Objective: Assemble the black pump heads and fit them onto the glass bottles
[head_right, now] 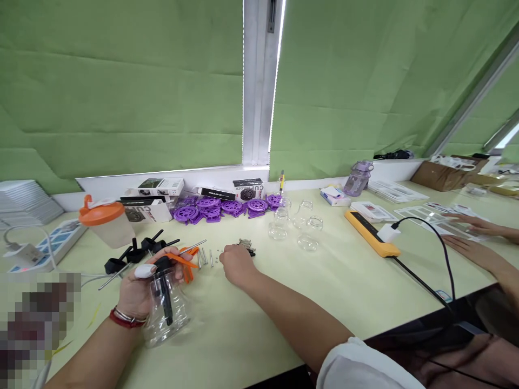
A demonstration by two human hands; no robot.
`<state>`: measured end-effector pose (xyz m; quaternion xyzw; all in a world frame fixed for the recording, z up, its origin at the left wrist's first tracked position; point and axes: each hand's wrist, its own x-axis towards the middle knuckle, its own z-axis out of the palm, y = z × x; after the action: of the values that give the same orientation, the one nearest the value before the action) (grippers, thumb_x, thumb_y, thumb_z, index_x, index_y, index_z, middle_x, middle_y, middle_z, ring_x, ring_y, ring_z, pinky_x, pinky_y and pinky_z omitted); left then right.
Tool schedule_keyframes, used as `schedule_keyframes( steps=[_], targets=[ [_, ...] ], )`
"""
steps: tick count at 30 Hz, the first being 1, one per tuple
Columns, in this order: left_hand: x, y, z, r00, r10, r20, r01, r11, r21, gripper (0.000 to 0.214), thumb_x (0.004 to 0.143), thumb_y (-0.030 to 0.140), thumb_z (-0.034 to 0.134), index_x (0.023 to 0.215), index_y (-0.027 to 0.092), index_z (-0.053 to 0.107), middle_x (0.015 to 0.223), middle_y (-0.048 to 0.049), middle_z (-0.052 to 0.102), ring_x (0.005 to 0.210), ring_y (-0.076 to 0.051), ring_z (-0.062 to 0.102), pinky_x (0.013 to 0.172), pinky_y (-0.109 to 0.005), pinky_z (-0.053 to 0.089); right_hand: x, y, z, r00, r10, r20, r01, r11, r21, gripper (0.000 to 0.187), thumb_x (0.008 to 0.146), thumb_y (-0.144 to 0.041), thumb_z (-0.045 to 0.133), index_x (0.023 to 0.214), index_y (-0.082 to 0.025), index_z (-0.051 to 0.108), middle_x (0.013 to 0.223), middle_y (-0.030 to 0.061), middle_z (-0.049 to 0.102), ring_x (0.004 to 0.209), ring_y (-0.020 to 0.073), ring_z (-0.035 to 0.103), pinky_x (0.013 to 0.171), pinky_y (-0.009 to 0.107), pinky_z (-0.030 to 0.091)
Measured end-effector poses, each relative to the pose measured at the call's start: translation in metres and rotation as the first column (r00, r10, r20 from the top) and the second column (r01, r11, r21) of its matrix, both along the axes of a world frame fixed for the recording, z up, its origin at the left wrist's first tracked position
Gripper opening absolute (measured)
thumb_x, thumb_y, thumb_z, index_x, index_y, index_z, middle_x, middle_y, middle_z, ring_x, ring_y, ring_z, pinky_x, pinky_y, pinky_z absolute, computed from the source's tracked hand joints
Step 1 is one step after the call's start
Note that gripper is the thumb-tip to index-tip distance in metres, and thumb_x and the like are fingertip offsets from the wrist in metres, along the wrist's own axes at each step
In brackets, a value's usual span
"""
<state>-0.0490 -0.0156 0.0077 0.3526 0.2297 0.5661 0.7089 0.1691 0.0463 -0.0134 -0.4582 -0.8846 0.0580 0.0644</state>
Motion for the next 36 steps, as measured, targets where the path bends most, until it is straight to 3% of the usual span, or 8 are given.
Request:
schedule_keyframes(
  steps=[11, 14, 17, 19, 22, 24, 31, 36],
  targets=[
    [-0.003, 0.002, 0.003, 0.996, 0.074, 0.046, -0.072, 0.996, -0.044, 0.035, 0.058, 0.019, 0.062, 0.092, 0.013, 0.065, 0.1, -0.0137, 0.069, 0.077, -0.028, 0.065, 0.065, -0.042, 0.054, -0.008, 0.003, -0.002, 0.995, -0.061, 0.078, 0.058, 0.998, 0.04, 0.021, 0.07, 0.002, 0.053, 0.077, -0.014, 0.065, 0.08, 0.0094, 0.066, 0.077, 0.0201, 0.058, 0.06, 0.028, 0.031],
    [-0.002, 0.0, 0.003, 0.993, 0.108, 0.05, -0.106, 0.994, -0.041, 0.031, 0.062, 0.021, 0.063, 0.092, 0.015, 0.064, 0.102, -0.0129, 0.068, 0.08, -0.028, 0.065, 0.069, -0.043, 0.054, -0.003, -0.003, 0.004, 0.978, -0.111, -0.174, 0.113, 0.994, 0.002, 0.016, 0.081, -0.008, 0.05, 0.079, -0.015, 0.065, 0.086, 0.0083, 0.066, 0.084, 0.0194, 0.057, 0.068, 0.029, 0.036],
    [0.004, -0.004, 0.005, 0.982, 0.18, 0.059, -0.179, 0.984, -0.01, 0.027, 0.068, 0.025, 0.063, 0.094, 0.019, 0.063, 0.109, -0.0101, 0.067, 0.086, -0.026, 0.065, 0.076, -0.042, 0.053, 0.0, -0.022, 0.011, 0.755, -0.181, -0.63, 0.014, 0.965, -0.261, 0.023, 0.09, -0.036, 0.049, 0.087, -0.018, 0.063, 0.087, 0.007, 0.064, 0.083, 0.0183, 0.055, 0.074, 0.031, 0.04],
    [0.012, -0.008, 0.006, 0.967, 0.243, 0.081, -0.245, 0.969, 0.025, 0.026, 0.073, 0.026, 0.063, 0.098, 0.023, 0.061, 0.118, -0.0071, 0.063, 0.092, -0.023, 0.063, 0.081, -0.041, 0.052, 0.0, -0.039, 0.014, 0.527, -0.353, -0.773, -0.269, 0.794, -0.546, 0.039, 0.086, -0.055, 0.048, 0.097, -0.02, 0.059, 0.092, 0.007, 0.063, 0.081, 0.0185, 0.057, 0.07, 0.032, 0.044],
    [0.025, -0.011, 0.008, 0.953, 0.289, 0.088, -0.294, 0.955, 0.046, 0.036, 0.074, 0.028, 0.065, 0.109, 0.027, 0.058, 0.127, -0.0058, 0.058, 0.1, -0.022, 0.06, 0.086, -0.038, 0.049, -0.001, -0.061, 0.013, 0.403, -0.613, -0.679, -0.663, 0.316, -0.679, 0.057, 0.078, -0.069, 0.049, 0.115, -0.026, 0.048, 0.101, 0.0061, 0.061, 0.082, 0.0204, 0.063, 0.069, 0.036, 0.048],
    [0.029, -0.011, 0.008, 0.963, 0.268, 0.011, -0.268, 0.963, 0.038, 0.042, 0.075, 0.027, 0.065, 0.116, 0.027, 0.056, 0.127, -0.0065, 0.057, 0.105, -0.022, 0.058, 0.086, -0.036, 0.048, 0.001, -0.066, 0.011, 0.361, -0.702, -0.613, -0.696, 0.235, -0.679, 0.06, 0.073, -0.068, 0.056, 0.113, -0.026, 0.044, 0.094, 0.0034, 0.061, 0.073, 0.0188, 0.064, 0.065, 0.034, 0.048],
    [0.028, -0.01, 0.004, 0.745, 0.364, -0.558, -0.288, 0.931, 0.223, 0.018, 0.079, 0.034, 0.063, 0.085, 0.017, 0.065, 0.07, -0.0032, 0.063, 0.059, -0.015, 0.054, 0.049, -0.023, 0.04, 0.017, -0.056, 0.016, 0.392, -0.561, -0.729, -0.399, 0.611, -0.684, 0.057, 0.073, -0.056, 0.066, 0.113, -0.025, 0.04, 0.085, 0.0001, 0.056, 0.061, 0.011, 0.054, 0.051, 0.023, 0.038],
    [0.036, -0.009, 0.004, 0.714, 0.282, -0.641, -0.346, 0.938, 0.028, 0.029, 0.079, 0.049, 0.059, 0.078, 0.02, 0.059, 0.05, 0.0053, 0.045, 0.038, -0.007, 0.03, 0.036, -0.019, 0.021, 0.029, -0.061, 0.022, 0.674, 0.054, -0.737, -0.262, 0.95, -0.17, 0.068, 0.069, -0.043, 0.073, 0.129, -0.031, 0.043, 0.128, 0.0104, 0.048, 0.112, 0.0274, 0.049, 0.095, 0.042, 0.039]
  ],
)
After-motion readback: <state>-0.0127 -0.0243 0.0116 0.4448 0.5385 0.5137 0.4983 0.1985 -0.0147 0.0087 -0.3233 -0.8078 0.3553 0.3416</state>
